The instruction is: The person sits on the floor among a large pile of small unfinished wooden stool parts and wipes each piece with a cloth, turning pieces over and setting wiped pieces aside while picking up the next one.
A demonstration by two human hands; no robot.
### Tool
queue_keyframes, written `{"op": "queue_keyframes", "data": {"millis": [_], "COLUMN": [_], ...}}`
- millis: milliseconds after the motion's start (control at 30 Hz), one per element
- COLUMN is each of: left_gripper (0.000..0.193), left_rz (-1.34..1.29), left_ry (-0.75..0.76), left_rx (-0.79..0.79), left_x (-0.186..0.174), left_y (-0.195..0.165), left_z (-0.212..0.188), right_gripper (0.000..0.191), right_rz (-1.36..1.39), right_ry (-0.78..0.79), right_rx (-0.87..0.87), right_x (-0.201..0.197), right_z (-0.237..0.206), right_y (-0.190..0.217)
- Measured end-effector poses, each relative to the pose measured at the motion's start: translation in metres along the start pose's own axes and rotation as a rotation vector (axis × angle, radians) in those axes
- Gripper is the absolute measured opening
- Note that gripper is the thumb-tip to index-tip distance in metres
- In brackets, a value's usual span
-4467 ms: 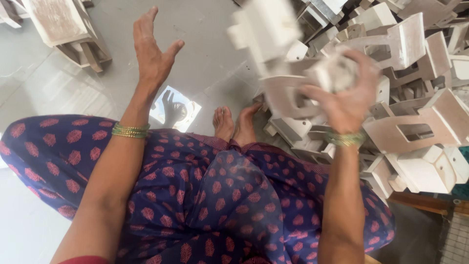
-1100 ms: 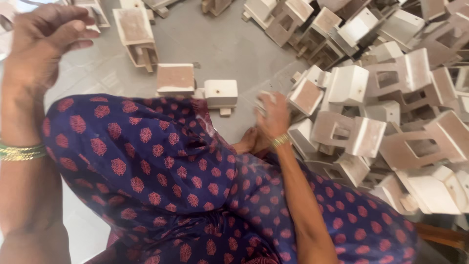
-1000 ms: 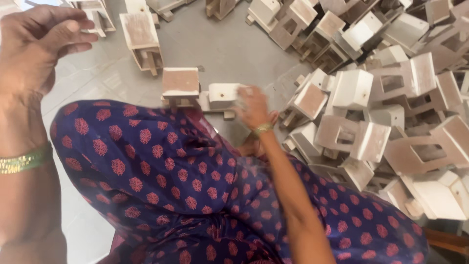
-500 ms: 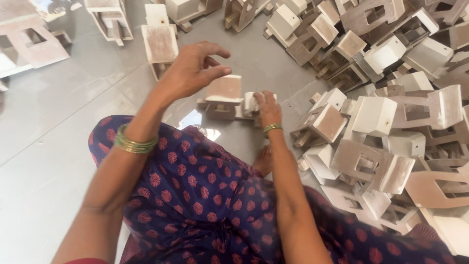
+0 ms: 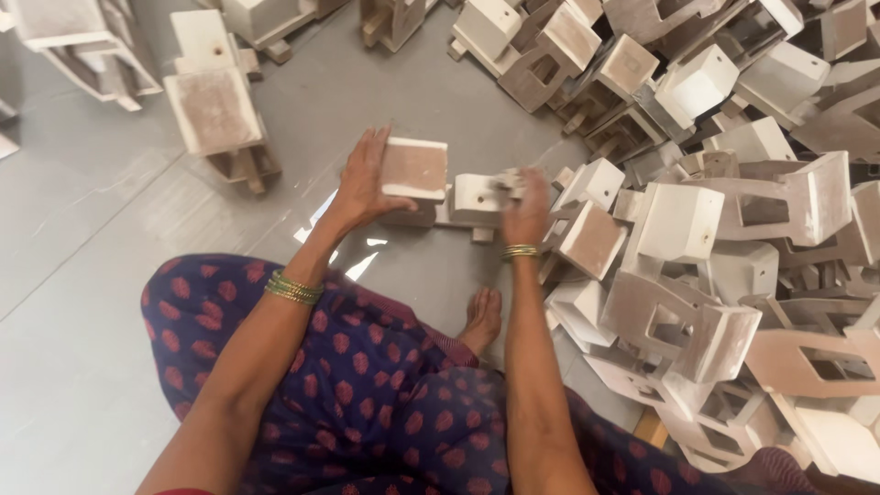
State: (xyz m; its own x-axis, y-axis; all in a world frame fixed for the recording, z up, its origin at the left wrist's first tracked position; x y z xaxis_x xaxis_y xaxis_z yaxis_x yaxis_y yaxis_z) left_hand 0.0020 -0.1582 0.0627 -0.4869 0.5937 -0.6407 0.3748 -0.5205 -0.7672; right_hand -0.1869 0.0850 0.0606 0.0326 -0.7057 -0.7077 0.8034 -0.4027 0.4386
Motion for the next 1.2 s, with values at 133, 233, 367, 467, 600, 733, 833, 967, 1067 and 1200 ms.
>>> {"op": "queue_keyframes", "data": {"millis": [133,233,367,467,600,733,833,967,1067,1200], "left_gripper": [0.126,0.125,0.122,0.121,0.121,0.124,0.124,0.124,0.123,0.128], "left_rz": [-0.162,-0.200,-0.205,-0.241,-0.259,-0.220,-0.228,-0.218,-0.229,-0.183], "left_ry": [0.014,0.031,0.064,0.051,0.021,0.029,0.046,0.040,0.041,0.036], "left_rx": [0.169,0.129,0.105,0.104,0.063,0.060,0.063,0.084,0.065,0.059], "left_x": [0.010,0.011,0.009,0.009,0.007,0.006,0.005,0.006,0.008,0.009], "left_y": [-0.001,0.004,0.005,0.001,0.001,0.002,0.002,0.001,0.002,0.007], "left_z": [0.002,0.000,-0.002,-0.002,-0.002,-0.001,0.000,0.001,0.001,0.001], "right_gripper": [0.049,0.044,0.044,0.046,0.053,0.057,0.047,0.049,0.045,0.045], "right_rz": [-0.259,-0.194,-0.162,-0.256,-0.232,-0.164,-0.147,-0.321,-0.332,-0.175], "right_ry": [0.090,0.263,0.073,0.010,0.100,0.260,0.119,0.168,0.205,0.297], "right_rx": [-0.261,-0.230,-0.036,0.016,-0.088,-0.175,-0.043,0.087,-0.045,-0.207], "right_x": [0.056,0.078,0.031,0.021,0.056,0.062,0.026,0.036,0.065,0.075], "right_z": [-0.014,-0.030,-0.029,-0.020,-0.017,-0.037,-0.038,-0.011,0.002,-0.028], "right_y": [0.075,0.093,0.057,0.040,0.062,0.073,0.041,0.007,0.032,0.076]}}
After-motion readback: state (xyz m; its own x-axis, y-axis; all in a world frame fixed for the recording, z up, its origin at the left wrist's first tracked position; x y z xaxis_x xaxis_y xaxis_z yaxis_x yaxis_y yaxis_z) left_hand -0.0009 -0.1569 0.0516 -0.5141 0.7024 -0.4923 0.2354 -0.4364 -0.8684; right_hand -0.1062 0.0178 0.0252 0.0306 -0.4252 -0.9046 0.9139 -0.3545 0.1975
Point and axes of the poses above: each hand's wrist, its own z-axis towards the middle knuckle, its own x-axis out of the palm, y = z × x, the point moved 9 cm from there along z, towards the middle knuckle, and after that the axes turned 11 degrees about -x, right-handed, at the moved point
